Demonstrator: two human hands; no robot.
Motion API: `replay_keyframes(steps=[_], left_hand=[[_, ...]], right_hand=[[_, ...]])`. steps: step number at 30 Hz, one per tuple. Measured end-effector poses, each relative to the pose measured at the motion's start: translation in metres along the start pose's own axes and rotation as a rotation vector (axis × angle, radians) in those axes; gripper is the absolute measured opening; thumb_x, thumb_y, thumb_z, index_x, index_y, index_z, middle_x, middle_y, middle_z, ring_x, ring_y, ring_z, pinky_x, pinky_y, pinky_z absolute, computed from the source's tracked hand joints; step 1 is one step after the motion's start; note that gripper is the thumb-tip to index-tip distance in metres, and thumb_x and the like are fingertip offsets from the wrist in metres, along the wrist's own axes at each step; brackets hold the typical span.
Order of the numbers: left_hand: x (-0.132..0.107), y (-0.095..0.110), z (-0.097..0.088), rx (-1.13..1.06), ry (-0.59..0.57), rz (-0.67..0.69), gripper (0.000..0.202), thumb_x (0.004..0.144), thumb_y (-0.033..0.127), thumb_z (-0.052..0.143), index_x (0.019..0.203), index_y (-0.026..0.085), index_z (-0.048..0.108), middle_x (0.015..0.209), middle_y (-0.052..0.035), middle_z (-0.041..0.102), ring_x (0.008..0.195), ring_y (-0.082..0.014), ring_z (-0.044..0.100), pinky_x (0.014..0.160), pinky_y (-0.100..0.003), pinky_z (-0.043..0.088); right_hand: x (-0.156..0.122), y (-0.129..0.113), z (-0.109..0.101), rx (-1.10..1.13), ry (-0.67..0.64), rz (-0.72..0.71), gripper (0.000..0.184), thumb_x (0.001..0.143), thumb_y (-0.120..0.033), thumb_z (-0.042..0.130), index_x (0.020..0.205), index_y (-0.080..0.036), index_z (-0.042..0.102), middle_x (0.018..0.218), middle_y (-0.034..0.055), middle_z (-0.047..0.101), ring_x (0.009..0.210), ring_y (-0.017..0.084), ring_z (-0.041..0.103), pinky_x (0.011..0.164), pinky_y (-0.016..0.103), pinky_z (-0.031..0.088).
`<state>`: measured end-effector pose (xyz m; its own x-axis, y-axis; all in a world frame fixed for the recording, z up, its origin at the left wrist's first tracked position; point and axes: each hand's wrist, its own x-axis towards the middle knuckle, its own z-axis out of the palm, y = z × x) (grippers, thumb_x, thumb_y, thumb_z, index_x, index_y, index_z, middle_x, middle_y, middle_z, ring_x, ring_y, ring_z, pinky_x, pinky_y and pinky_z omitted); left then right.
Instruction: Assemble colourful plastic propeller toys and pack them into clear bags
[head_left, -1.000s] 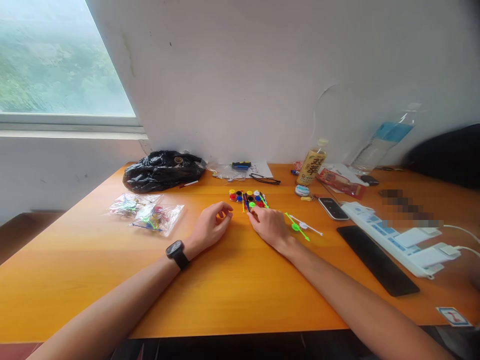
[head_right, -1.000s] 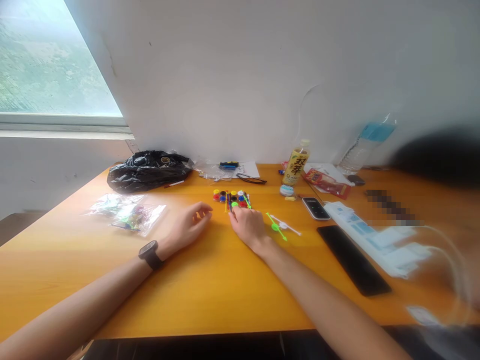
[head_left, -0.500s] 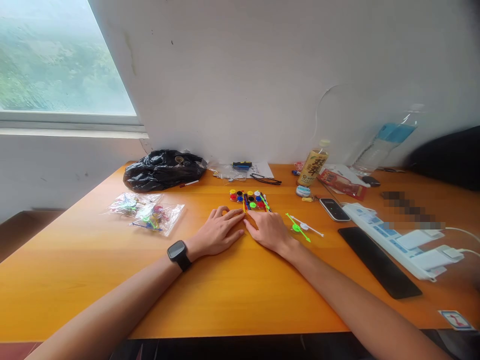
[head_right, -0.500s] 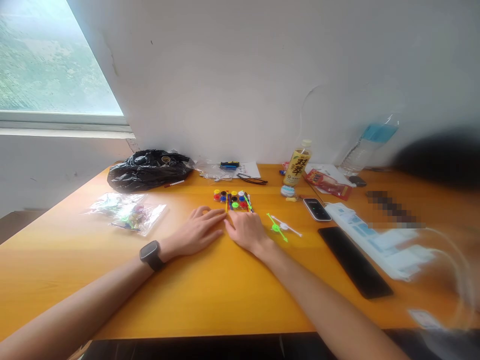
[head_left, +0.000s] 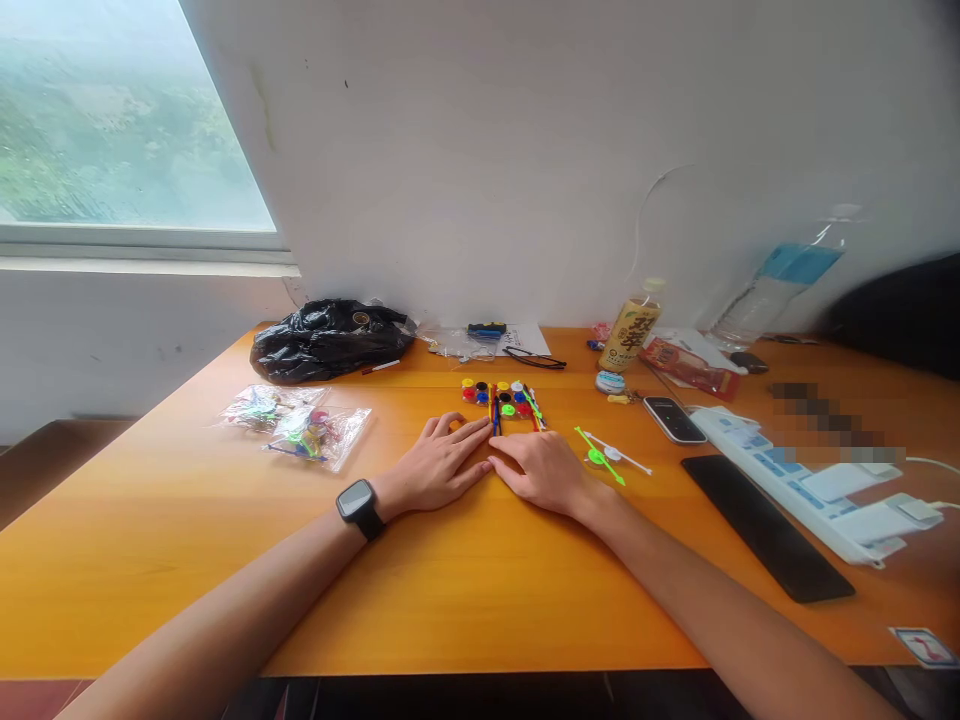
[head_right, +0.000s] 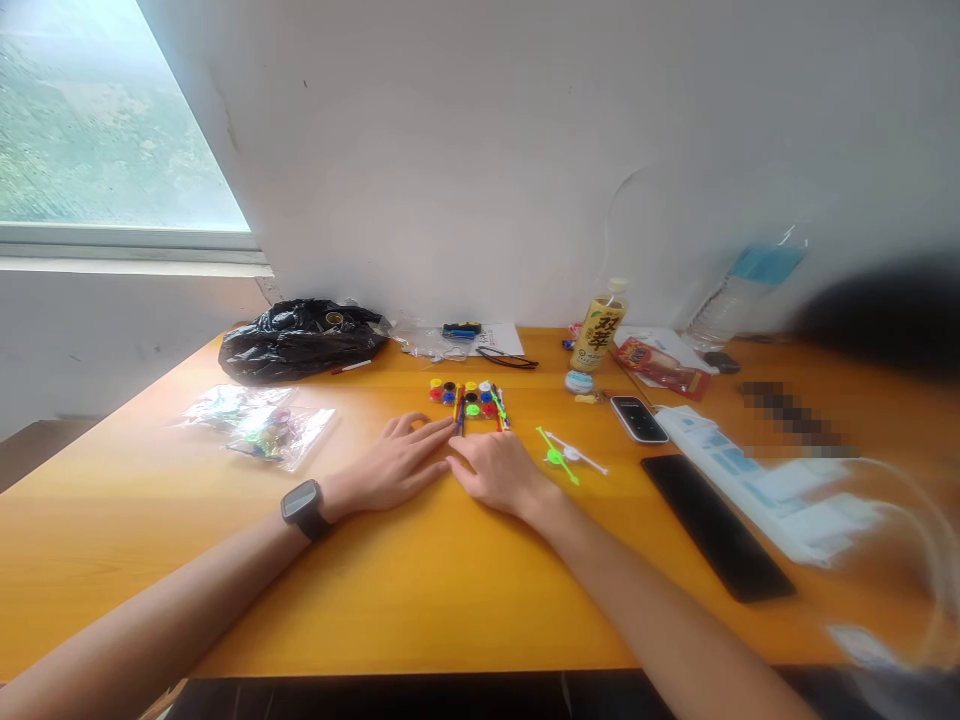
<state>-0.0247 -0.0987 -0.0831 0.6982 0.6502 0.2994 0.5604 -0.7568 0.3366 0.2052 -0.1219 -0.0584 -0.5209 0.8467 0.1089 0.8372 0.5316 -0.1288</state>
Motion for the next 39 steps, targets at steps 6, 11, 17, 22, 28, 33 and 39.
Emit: replay_keyframes(steps=[6, 11, 17, 22, 28, 33, 39], left_hand=[[0.001, 0.004, -0.002, -0.013, 0.061, 0.015, 0.050, 0.107, 0.044, 0.049, 0.156, 0.034, 0.050, 0.155, -0.0084, 0.055, 0.127, -0.0332, 0.049, 0.112, -0.052, 0.040], [0.001, 0.005, -0.002, -0.015, 0.058, 0.027, 0.042, 0.107, 0.042, 0.050, 0.148, 0.035, 0.059, 0.152, -0.0071, 0.057, 0.125, -0.0327, 0.049, 0.111, -0.053, 0.041], [0.000, 0.005, -0.002, -0.008, 0.061, 0.029, 0.040, 0.107, 0.042, 0.050, 0.145, 0.036, 0.062, 0.152, -0.0074, 0.057, 0.125, -0.0325, 0.049, 0.111, -0.053, 0.043], [0.001, 0.005, -0.003, -0.016, 0.070, 0.035, 0.034, 0.105, 0.039, 0.055, 0.135, 0.034, 0.068, 0.148, -0.0074, 0.059, 0.124, -0.0323, 0.050, 0.110, -0.053, 0.043], [0.002, 0.008, -0.004, -0.036, 0.110, 0.049, 0.026, 0.099, 0.036, 0.064, 0.123, 0.029, 0.072, 0.136, -0.0082, 0.066, 0.120, -0.0307, 0.054, 0.108, -0.049, 0.046], [0.002, 0.008, -0.003, -0.038, 0.115, 0.063, 0.013, 0.097, 0.036, 0.066, 0.097, 0.025, 0.074, 0.113, -0.0077, 0.073, 0.108, -0.0274, 0.058, 0.099, -0.044, 0.050], [0.002, 0.007, -0.003, -0.029, 0.122, 0.070, 0.017, 0.100, 0.027, 0.060, 0.090, 0.026, 0.073, 0.090, -0.0054, 0.073, 0.089, -0.0224, 0.062, 0.087, -0.037, 0.051]], right_hand=[[0.000, 0.005, 0.001, 0.023, 0.037, 0.026, 0.025, 0.107, -0.036, 0.049, 0.100, -0.021, 0.069, 0.098, 0.0044, 0.078, 0.086, 0.020, 0.069, 0.072, 0.030, 0.035], [0.001, 0.009, 0.000, 0.039, 0.082, 0.051, 0.023, 0.106, -0.034, 0.052, 0.102, -0.022, 0.071, 0.098, 0.0032, 0.074, 0.088, 0.019, 0.068, 0.075, 0.029, 0.038], [0.003, 0.011, 0.002, 0.059, 0.110, 0.101, 0.025, 0.106, -0.037, 0.053, 0.114, -0.022, 0.072, 0.107, 0.0056, 0.072, 0.095, 0.020, 0.067, 0.079, 0.030, 0.043], [0.003, 0.012, 0.003, 0.065, 0.109, 0.099, 0.028, 0.107, -0.039, 0.053, 0.122, -0.023, 0.070, 0.115, 0.0068, 0.069, 0.099, 0.021, 0.066, 0.084, 0.030, 0.047], [0.005, 0.012, 0.003, 0.085, 0.143, 0.061, 0.037, 0.111, -0.035, 0.040, 0.136, -0.024, 0.065, 0.121, 0.0087, 0.064, 0.111, 0.023, 0.061, 0.096, 0.034, 0.049], [0.007, 0.010, 0.003, 0.065, 0.117, 0.010, 0.045, 0.111, -0.041, 0.037, 0.146, -0.027, 0.062, 0.126, 0.0109, 0.059, 0.119, 0.027, 0.054, 0.108, 0.042, 0.045], [0.008, 0.014, 0.004, 0.081, 0.182, 0.018, 0.040, 0.111, -0.039, 0.041, 0.136, -0.022, 0.067, 0.123, 0.0109, 0.061, 0.118, 0.027, 0.053, 0.109, 0.042, 0.045]])
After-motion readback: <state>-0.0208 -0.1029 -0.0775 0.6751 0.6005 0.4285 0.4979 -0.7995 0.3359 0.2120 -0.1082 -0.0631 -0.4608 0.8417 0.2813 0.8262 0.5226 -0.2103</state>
